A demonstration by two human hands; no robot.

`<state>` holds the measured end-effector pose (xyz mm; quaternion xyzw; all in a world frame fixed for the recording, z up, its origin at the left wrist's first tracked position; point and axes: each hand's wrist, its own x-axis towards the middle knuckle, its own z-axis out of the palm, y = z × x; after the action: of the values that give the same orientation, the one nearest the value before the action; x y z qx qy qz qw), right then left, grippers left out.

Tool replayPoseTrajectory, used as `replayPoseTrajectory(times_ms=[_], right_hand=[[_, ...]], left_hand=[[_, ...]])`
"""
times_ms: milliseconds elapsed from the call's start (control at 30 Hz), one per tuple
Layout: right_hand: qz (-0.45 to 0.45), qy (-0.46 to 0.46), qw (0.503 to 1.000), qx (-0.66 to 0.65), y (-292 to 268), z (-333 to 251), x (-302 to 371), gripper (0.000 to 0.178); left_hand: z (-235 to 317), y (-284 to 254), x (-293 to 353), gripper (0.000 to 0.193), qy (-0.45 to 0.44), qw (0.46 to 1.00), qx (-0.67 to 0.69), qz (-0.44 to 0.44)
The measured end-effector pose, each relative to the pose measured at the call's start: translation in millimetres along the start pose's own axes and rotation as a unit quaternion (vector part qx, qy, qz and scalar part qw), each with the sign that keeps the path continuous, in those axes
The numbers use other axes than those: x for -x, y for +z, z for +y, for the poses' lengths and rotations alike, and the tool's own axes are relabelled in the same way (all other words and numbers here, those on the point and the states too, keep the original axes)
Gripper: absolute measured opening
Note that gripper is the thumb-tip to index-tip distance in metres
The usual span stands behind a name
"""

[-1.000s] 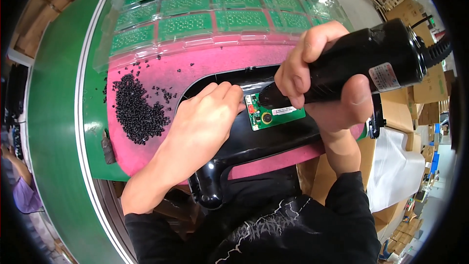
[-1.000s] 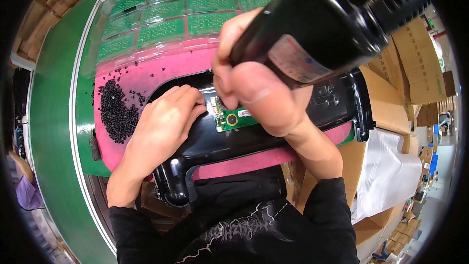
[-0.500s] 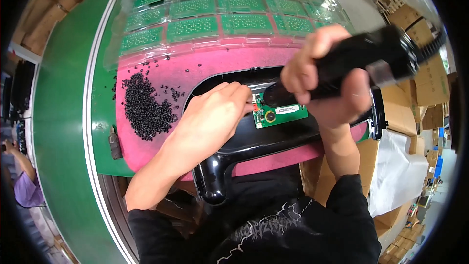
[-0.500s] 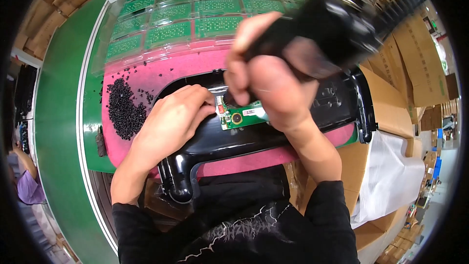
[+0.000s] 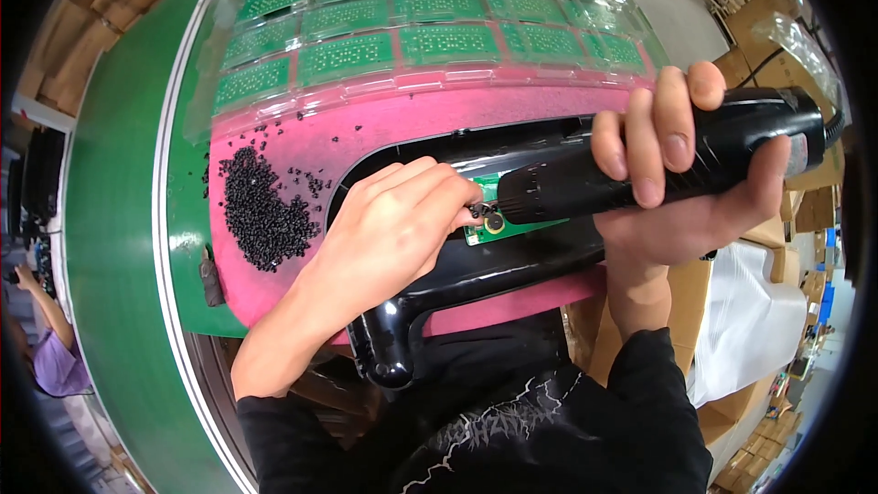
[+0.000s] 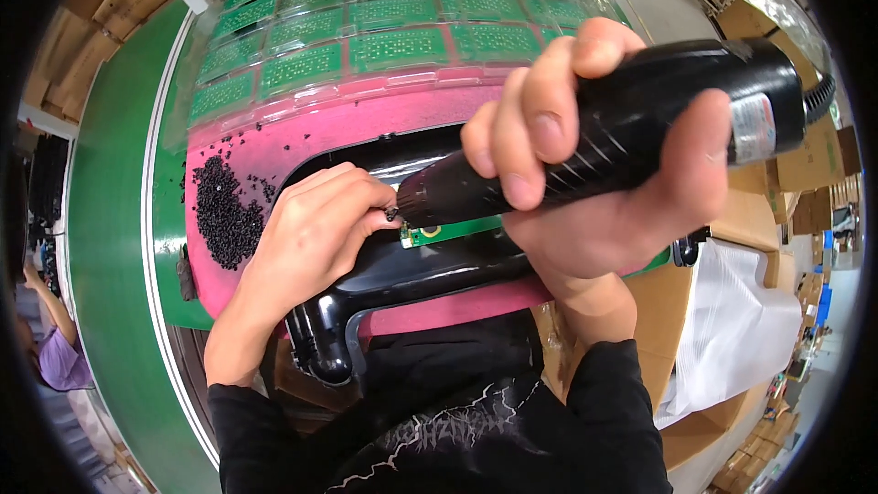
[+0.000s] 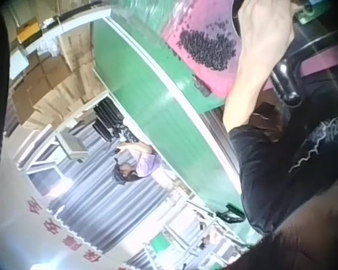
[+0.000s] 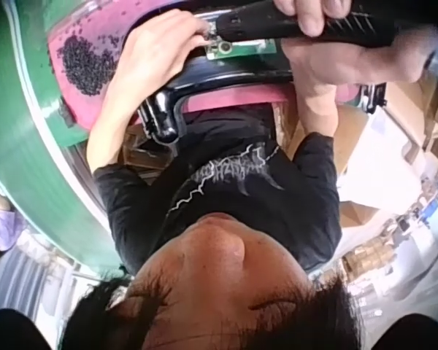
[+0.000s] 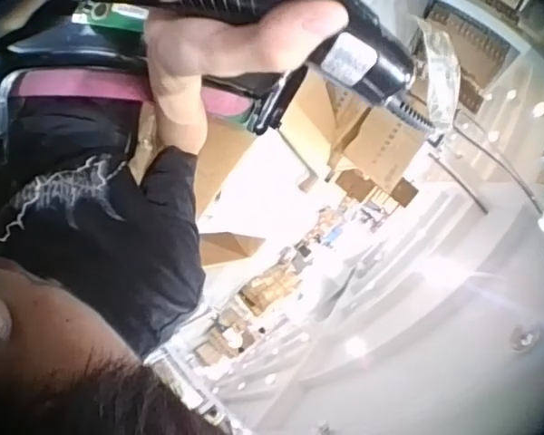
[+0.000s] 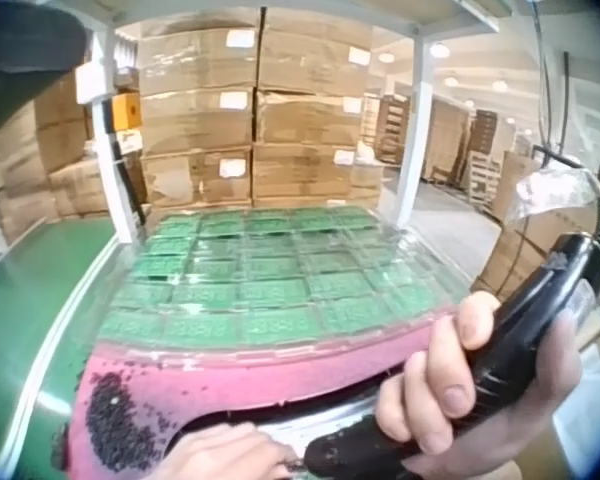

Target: The recorder installs a PCB into a plastic housing and secures it with screws using an electric screwdriver.

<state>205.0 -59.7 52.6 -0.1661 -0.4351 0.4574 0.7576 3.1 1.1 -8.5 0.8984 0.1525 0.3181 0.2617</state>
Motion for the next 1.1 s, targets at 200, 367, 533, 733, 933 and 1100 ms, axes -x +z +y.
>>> replayPoseTrajectory(times_ms=[200, 367, 533, 733, 933, 1100], right_hand=[[-0.006, 0.006, 1.000, 0.000, -2, 1, 6, 0.054], [-0.007, 0.014, 1.000, 0.012, -3, 5, 10, 0.058], [-0.014, 0.026, 1.000, 0.003, -1, -1, 10, 0.060], [-0.062, 0.077, 0.995, 0.031, -5, 7, 10, 0.060], [-0.068, 0.153, 0.979, 0.114, 2, -1, 7, 0.061], [-0.071, 0.203, 0.961, 0.172, 10, 0, 11, 0.061]], left_hand=[[4, -2, -2, 0.017, 0.008, 0.999, -0.042, -0.003], [2, 1, -1, 0.021, 0.013, 0.998, -0.057, 0.027], [-4, -1, 1, 0.020, 0.029, 0.998, -0.013, 0.045], [4, -3, -4, 0.011, -0.069, 0.991, 0.018, 0.109], [6, -1, -2, 0.009, -0.108, 0.991, 0.053, 0.059], [5, -1, -1, 0.011, -0.117, 0.993, 0.026, -0.010]])
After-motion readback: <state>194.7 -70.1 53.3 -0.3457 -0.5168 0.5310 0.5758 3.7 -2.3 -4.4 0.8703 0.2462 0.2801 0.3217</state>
